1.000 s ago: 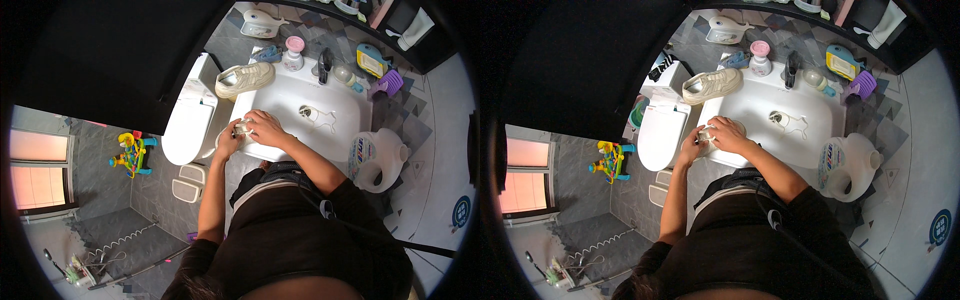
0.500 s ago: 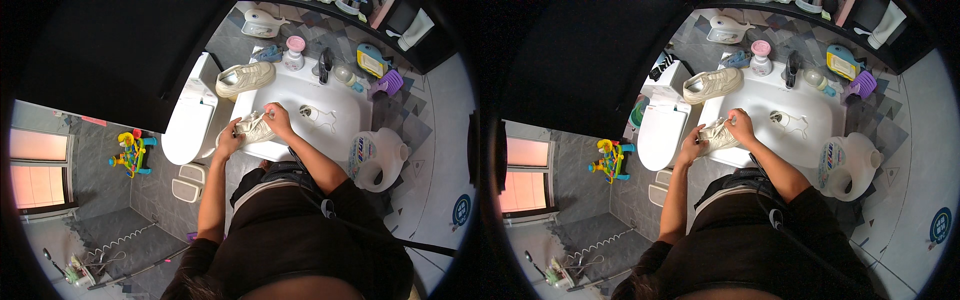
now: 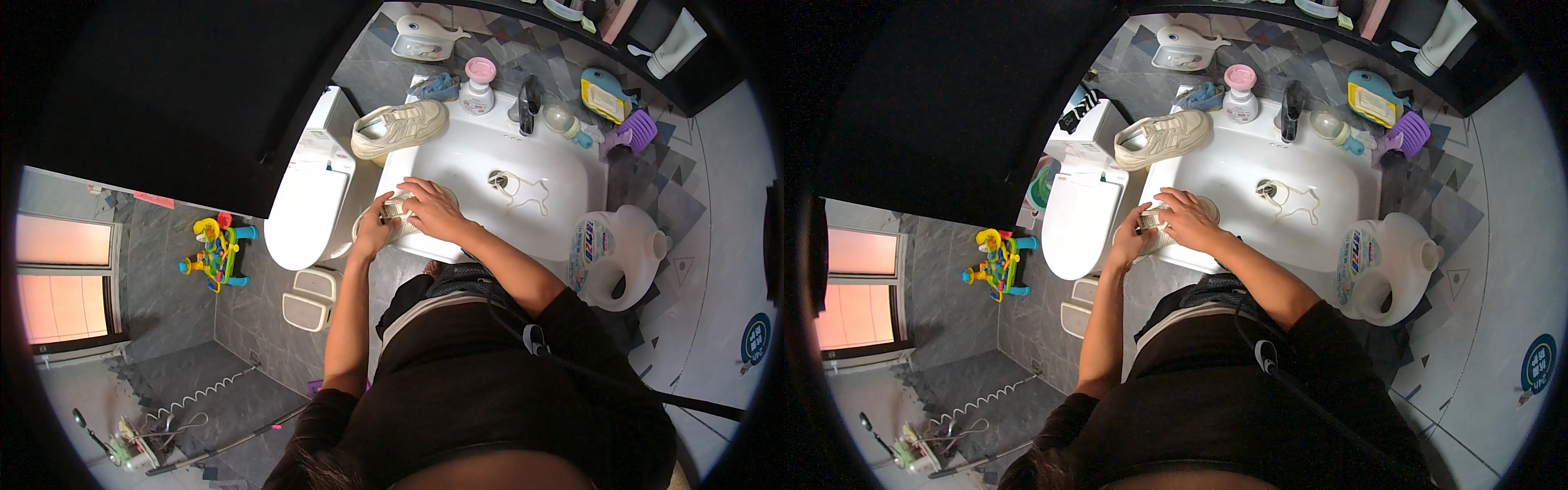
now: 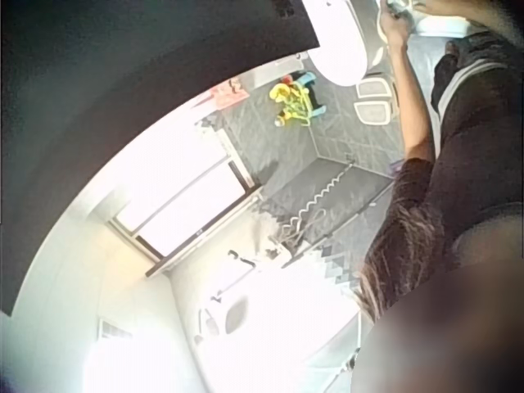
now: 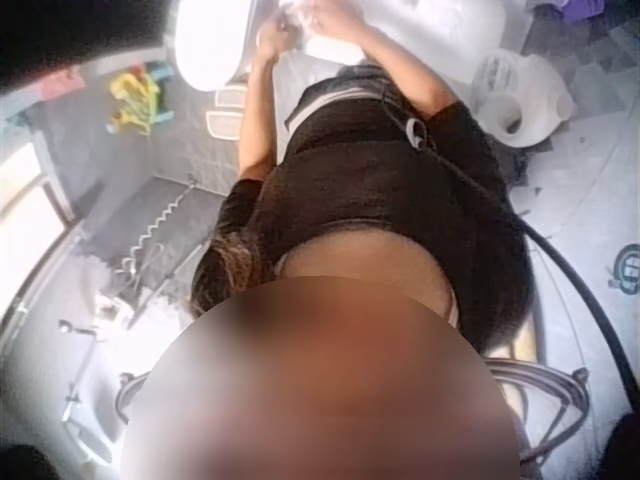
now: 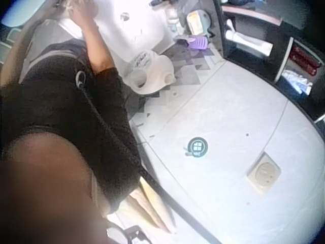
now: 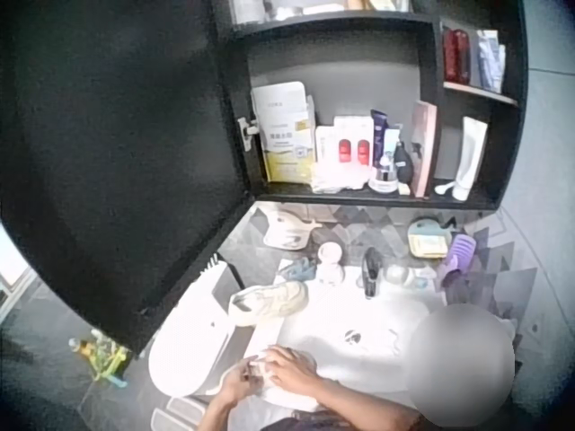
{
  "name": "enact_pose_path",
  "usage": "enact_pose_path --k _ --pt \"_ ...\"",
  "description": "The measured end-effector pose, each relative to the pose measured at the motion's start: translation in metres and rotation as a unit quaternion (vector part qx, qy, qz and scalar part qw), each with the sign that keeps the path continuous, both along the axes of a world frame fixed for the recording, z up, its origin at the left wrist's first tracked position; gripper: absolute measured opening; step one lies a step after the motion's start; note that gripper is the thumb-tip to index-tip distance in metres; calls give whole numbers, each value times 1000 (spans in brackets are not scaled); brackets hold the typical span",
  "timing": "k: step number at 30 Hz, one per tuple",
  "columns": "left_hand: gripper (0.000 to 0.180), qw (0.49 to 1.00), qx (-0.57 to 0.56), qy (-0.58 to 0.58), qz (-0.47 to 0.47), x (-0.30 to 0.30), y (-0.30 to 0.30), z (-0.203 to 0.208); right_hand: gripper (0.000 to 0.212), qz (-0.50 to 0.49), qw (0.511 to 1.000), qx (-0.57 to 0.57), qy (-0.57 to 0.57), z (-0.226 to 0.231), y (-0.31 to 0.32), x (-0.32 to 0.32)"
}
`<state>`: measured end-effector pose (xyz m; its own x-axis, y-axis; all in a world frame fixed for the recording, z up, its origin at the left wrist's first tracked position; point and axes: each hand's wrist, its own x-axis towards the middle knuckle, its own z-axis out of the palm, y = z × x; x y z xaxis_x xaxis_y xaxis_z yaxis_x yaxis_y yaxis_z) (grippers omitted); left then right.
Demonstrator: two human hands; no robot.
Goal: The person scrubs a white sneaker with a brush over a bathroom sink, then removes and rinses the shoelaces under running water. The person handles the shoe and laces directly with their hands.
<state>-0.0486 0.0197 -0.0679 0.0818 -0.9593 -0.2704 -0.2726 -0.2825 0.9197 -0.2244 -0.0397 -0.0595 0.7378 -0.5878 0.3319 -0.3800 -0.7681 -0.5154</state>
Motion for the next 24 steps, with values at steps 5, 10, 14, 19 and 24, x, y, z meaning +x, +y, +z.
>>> enact_pose_path --k 5,10,14,19,24 --pt "57 1000 -4 4 6 0 2 2 10 -45 997 18 -67 -4 -3 -1" --pt "56 1000 -1 25 13 0 2 2 10 -185 969 29 -160 -12 -18 -9" --pt "56 1000 -4 8 17 0 3 2 10 -326 916 82 -219 -19 -32 -19" --pt "56 1000 -3 -4 18 -1 1 -1 15 -344 914 86 -195 -25 -34 -22" --pt "57 1000 -1 7 24 0 2 -3 19 -178 972 34 -149 3 -14 -10"
